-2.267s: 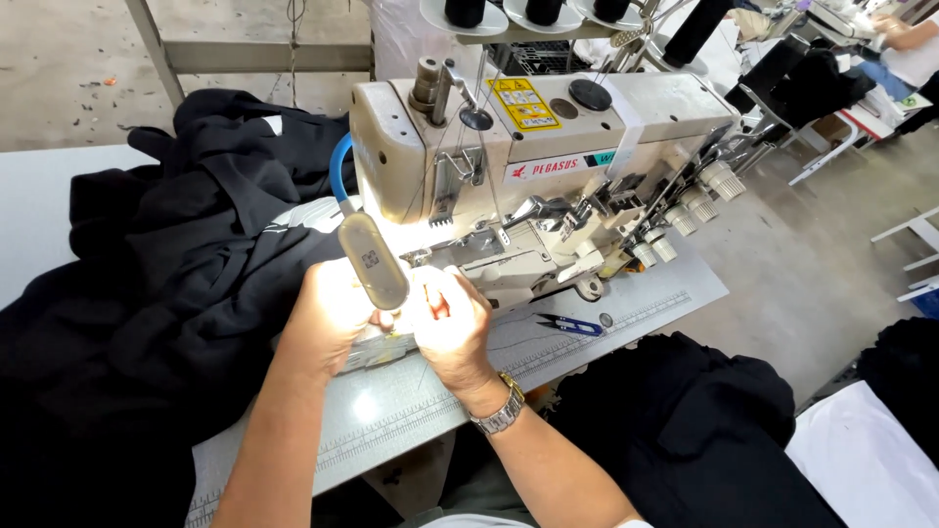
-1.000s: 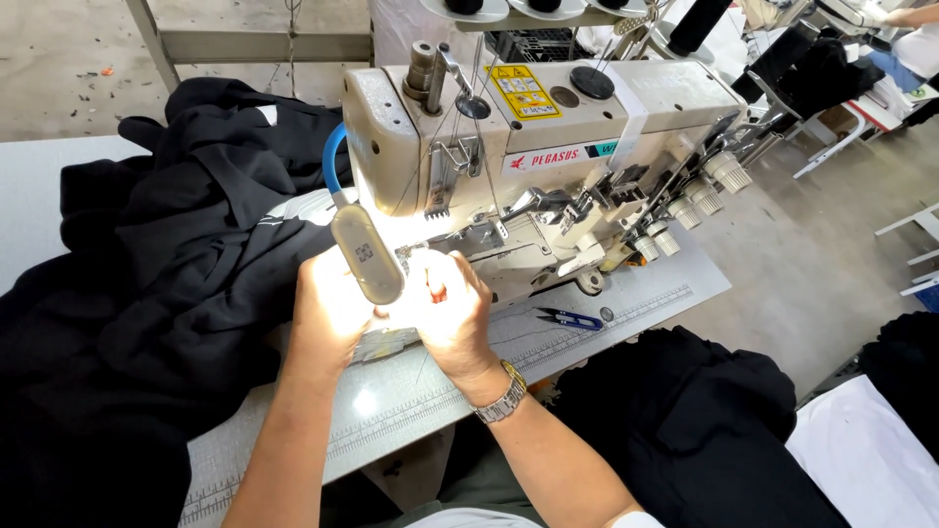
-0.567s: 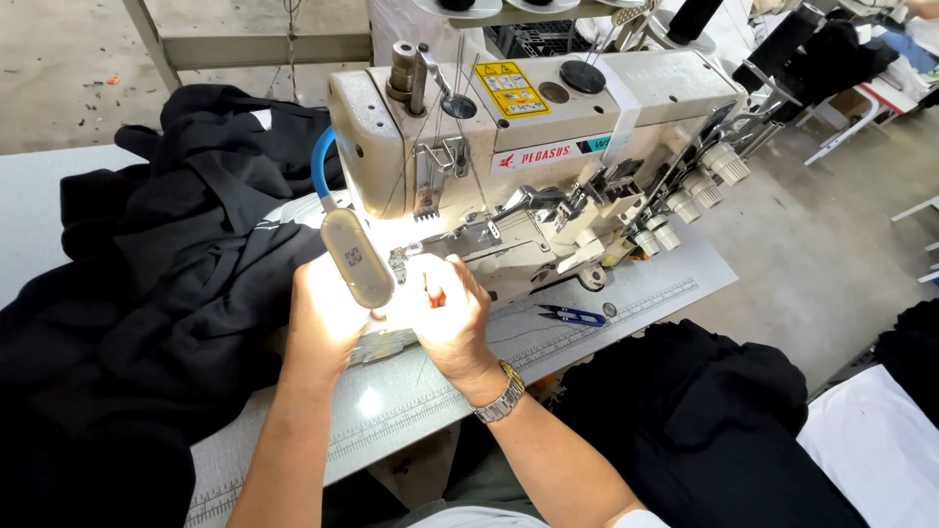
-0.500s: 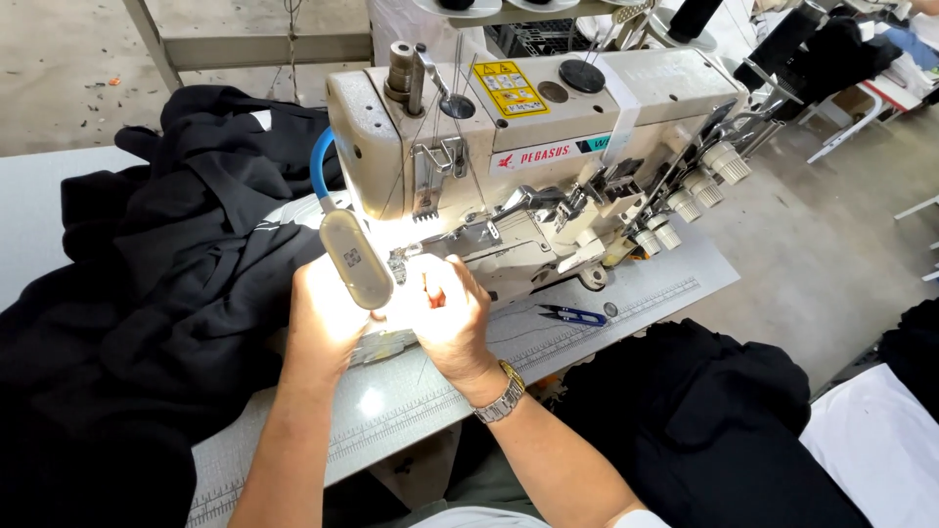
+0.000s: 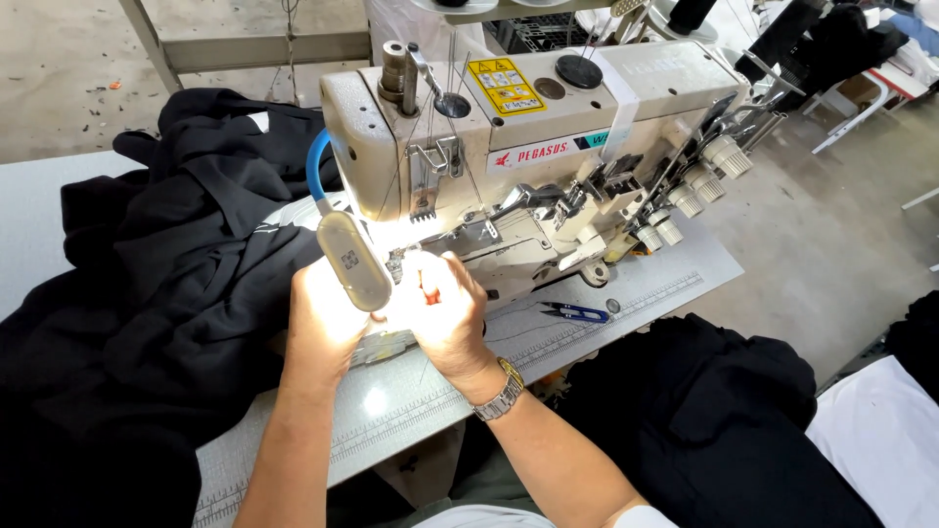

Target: Threading an industrial sewing machine using tweezers to guide the thread through the machine's components.

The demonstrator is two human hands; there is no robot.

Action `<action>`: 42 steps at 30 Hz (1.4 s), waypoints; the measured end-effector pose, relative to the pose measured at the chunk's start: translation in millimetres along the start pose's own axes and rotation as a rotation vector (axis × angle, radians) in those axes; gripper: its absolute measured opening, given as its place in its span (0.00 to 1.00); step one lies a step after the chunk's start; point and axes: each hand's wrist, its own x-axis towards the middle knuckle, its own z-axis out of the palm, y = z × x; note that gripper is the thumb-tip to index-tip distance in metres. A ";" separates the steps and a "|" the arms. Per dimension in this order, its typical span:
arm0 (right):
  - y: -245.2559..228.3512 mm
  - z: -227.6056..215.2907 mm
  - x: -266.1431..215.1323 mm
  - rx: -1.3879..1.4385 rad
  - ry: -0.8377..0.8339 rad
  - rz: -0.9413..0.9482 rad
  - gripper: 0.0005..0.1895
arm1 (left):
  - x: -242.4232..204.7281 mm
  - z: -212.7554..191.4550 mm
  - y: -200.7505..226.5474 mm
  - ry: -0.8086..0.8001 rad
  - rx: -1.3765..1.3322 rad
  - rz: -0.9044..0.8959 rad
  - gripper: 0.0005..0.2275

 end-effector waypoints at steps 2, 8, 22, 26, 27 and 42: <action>-4.3 -0.7 3.8 -0.012 -0.004 -0.009 0.10 | -1.0 0.6 2.5 0.002 -0.003 0.000 0.15; -16.6 -3.1 11.1 -0.028 -0.025 -0.017 0.08 | -2.9 -9.2 25.6 -0.137 0.035 0.007 0.11; 8.3 4.9 -7.7 -0.050 -0.058 -0.003 0.06 | 27.8 -42.5 31.0 -0.400 0.235 0.035 0.08; -0.7 4.6 0.4 -0.054 -0.067 0.006 0.07 | 41.3 -40.5 -26.2 -0.292 0.349 0.212 0.06; -1.8 4.2 1.3 -0.058 -0.069 0.007 0.07 | 40.9 -37.7 -29.1 -0.289 0.360 0.221 0.08; 7.5 3.1 -1.9 -0.042 -0.091 0.018 0.09 | 40.2 -26.1 -13.3 -0.242 0.328 0.385 0.08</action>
